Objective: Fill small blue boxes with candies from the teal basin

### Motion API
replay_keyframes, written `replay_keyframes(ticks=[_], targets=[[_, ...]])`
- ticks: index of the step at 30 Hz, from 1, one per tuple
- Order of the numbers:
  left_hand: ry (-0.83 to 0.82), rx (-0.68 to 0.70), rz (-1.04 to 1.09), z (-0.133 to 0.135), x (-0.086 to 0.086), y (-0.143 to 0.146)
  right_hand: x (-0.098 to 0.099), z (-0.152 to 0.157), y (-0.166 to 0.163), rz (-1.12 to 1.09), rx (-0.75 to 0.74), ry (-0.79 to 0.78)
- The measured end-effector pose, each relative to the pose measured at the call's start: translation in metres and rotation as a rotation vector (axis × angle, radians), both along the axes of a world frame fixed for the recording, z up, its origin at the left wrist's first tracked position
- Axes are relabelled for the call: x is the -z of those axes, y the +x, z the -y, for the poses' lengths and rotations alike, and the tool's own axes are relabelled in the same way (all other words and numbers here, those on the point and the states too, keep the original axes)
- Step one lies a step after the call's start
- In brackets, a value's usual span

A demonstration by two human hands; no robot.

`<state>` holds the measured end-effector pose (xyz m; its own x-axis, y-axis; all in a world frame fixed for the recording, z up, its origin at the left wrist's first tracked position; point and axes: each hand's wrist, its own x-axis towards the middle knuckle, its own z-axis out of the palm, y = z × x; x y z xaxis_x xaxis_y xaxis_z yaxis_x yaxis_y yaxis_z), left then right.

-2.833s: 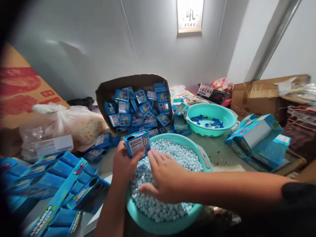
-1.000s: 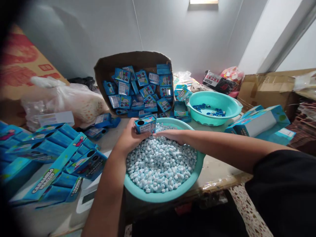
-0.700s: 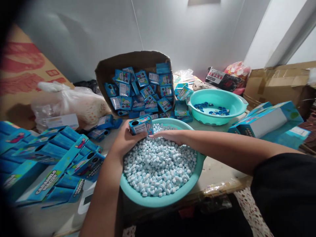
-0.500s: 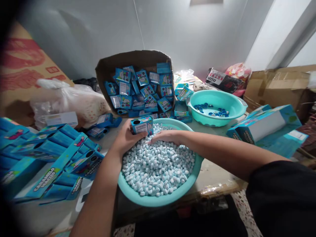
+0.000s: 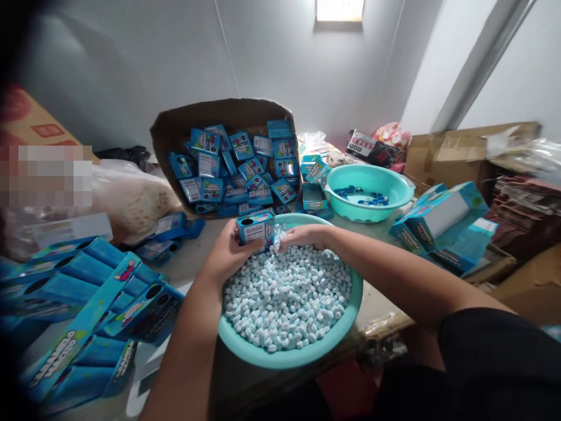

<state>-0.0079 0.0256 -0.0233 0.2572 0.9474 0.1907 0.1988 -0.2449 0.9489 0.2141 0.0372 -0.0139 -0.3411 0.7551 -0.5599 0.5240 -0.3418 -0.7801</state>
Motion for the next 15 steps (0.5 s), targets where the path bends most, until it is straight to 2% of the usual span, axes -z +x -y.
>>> replay_keyframes(ticks=[4,7,12,15], targets=[[0.032,0.003,-0.001,0.001,0.003,0.001,-0.002,0.000,0.001,0.038,0.021,0.073],[0.058,-0.024,0.019,0.003,0.004,0.002,-0.010,0.000,0.005,0.016,0.015,0.111],[0.092,-0.097,-0.041,0.007,0.001,0.003,-0.051,-0.008,0.008,-0.010,-0.112,0.120],[0.098,-0.119,-0.049,0.008,0.001,0.003,-0.078,-0.016,0.005,0.025,-0.193,0.250]])
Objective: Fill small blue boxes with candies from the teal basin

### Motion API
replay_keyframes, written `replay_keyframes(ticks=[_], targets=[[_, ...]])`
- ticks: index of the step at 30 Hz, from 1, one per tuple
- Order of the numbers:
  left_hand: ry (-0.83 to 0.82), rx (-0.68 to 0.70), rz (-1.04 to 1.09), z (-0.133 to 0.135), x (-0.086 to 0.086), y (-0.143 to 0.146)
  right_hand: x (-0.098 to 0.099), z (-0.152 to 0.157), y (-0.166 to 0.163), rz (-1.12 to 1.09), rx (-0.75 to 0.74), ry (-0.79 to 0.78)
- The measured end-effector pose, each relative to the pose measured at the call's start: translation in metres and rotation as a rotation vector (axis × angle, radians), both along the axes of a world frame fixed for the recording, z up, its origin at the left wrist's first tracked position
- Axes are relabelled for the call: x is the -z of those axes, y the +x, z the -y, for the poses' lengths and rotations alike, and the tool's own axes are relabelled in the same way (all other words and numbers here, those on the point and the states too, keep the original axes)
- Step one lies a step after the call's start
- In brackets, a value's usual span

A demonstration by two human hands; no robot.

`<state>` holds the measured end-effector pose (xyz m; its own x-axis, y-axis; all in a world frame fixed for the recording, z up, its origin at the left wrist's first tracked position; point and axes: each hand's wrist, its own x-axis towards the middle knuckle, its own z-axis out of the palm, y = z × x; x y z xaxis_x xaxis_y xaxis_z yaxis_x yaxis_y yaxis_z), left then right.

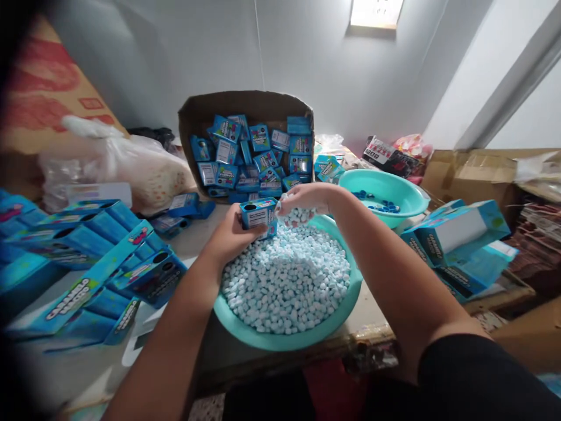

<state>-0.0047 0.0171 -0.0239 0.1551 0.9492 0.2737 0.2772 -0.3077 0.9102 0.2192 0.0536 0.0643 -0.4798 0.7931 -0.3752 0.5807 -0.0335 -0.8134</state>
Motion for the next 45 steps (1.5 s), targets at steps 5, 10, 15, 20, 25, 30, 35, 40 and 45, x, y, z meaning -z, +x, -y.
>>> replay_keyframes(ticks=[5,10,15,20,25,30,35,40,45], targets=[[-0.006,0.039,0.002,0.000,0.002,-0.002,-0.027,-0.013,-0.010,0.000,-0.074,0.145],[-0.018,0.023,-0.016,0.003,0.001,-0.001,-0.034,-0.015,-0.024,-0.157,-0.013,0.232],[-0.046,0.005,-0.081,0.008,-0.004,0.002,-0.024,-0.008,-0.035,-0.295,0.025,0.216],[0.001,-0.088,-0.222,0.014,-0.009,0.004,-0.008,-0.005,-0.049,-0.413,0.099,0.207],[-0.027,-0.053,-0.249,0.016,-0.010,0.006,0.002,-0.003,-0.063,-0.598,0.171,0.271],[-0.027,-0.011,-0.232,0.016,-0.009,0.006,0.006,0.007,-0.073,-0.763,0.186,0.317],[0.005,-0.035,-0.264,0.019,-0.010,0.007,0.010,0.015,-0.084,-0.836,0.236,0.367],[0.058,-0.045,-0.207,0.020,-0.010,0.008,0.012,0.012,-0.086,-0.875,0.286,0.322],[0.058,-0.011,-0.095,0.020,-0.010,0.010,0.012,0.011,-0.087,-0.871,0.362,0.302]])
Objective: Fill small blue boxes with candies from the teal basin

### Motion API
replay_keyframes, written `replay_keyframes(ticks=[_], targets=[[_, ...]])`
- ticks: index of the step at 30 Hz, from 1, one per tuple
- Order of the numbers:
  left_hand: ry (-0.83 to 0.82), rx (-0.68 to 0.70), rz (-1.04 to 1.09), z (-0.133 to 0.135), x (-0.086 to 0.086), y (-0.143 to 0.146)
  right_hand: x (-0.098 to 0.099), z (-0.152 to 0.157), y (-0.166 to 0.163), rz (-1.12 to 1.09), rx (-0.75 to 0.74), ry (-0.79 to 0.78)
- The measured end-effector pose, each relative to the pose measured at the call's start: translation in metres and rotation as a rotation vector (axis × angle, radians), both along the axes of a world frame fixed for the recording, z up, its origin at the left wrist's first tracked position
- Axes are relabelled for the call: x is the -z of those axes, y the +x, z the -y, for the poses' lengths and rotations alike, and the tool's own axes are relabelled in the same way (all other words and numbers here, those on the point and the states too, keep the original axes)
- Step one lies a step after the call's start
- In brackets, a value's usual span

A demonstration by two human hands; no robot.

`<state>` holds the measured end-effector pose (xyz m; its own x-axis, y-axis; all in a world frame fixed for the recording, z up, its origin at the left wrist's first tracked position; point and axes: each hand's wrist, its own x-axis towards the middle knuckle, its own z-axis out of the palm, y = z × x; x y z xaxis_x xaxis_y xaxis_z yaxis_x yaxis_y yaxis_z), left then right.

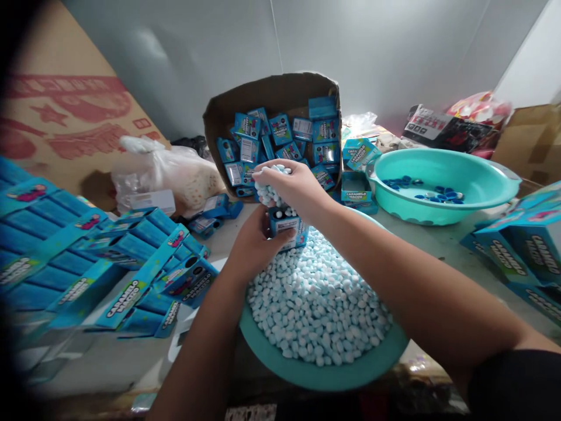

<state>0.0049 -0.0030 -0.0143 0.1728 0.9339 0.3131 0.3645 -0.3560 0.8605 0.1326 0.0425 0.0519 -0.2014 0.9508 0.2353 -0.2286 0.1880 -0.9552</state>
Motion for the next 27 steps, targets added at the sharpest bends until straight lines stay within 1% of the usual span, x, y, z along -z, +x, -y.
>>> replay_keyframes(ticks=[12,17,21,27], targets=[[0.043,0.011,-0.008,0.0006,-0.0017,0.0009,0.0016,-0.0003,0.0009,-0.032,0.005,0.006],[0.042,0.014,-0.023,0.0011,-0.0008,0.0003,0.0019,0.0000,0.0002,-0.022,0.039,-0.006],[0.052,0.021,-0.028,0.0012,-0.0017,-0.0002,0.0009,0.0017,-0.0004,-0.012,0.020,-0.011],[0.043,0.008,-0.042,0.0025,-0.0033,-0.0001,-0.0020,0.0037,-0.0014,-0.021,0.043,-0.039]])
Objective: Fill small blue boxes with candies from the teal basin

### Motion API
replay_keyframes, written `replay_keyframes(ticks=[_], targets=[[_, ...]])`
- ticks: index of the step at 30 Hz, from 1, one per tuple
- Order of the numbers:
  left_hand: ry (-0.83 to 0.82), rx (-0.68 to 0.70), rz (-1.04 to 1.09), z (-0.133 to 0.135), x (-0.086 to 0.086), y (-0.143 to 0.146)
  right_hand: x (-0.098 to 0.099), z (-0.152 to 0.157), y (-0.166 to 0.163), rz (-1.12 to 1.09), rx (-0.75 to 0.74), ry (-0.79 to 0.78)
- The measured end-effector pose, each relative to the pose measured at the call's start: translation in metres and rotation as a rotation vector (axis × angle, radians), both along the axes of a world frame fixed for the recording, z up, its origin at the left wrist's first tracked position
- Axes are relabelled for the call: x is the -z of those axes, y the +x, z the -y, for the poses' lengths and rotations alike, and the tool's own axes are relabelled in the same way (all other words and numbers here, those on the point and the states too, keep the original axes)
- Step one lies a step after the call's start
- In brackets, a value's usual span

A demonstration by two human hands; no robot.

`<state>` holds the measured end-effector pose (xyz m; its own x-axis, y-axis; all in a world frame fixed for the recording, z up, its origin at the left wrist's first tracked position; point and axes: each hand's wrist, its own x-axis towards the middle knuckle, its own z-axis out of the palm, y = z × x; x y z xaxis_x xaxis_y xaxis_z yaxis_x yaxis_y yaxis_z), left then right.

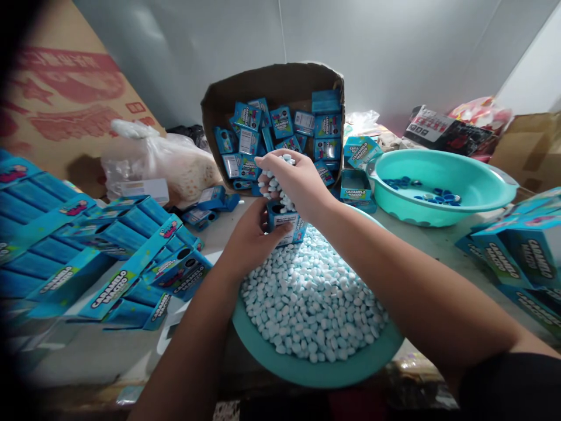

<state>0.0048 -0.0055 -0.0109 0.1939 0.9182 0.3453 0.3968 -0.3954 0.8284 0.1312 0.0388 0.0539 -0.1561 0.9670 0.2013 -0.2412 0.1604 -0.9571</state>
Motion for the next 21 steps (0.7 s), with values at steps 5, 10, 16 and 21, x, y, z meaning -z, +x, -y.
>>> replay_keyframes(ticks=[5,10,16,21], targets=[[-0.003,0.022,0.041,-0.0003,0.0024,-0.0002,0.0008,0.0009,0.0023,-0.021,-0.038,-0.006],[-0.020,-0.005,0.040,-0.0002,0.0048,-0.0006,0.0033,-0.0013,0.0035,0.000,-0.034,0.024],[-0.018,0.010,0.029,0.0016,0.0024,-0.0009,0.0049,-0.0049,0.0031,0.013,-0.009,0.044],[-0.015,0.028,0.056,0.0014,0.0015,-0.0009,0.0050,-0.0051,0.0027,0.043,0.010,0.055]])
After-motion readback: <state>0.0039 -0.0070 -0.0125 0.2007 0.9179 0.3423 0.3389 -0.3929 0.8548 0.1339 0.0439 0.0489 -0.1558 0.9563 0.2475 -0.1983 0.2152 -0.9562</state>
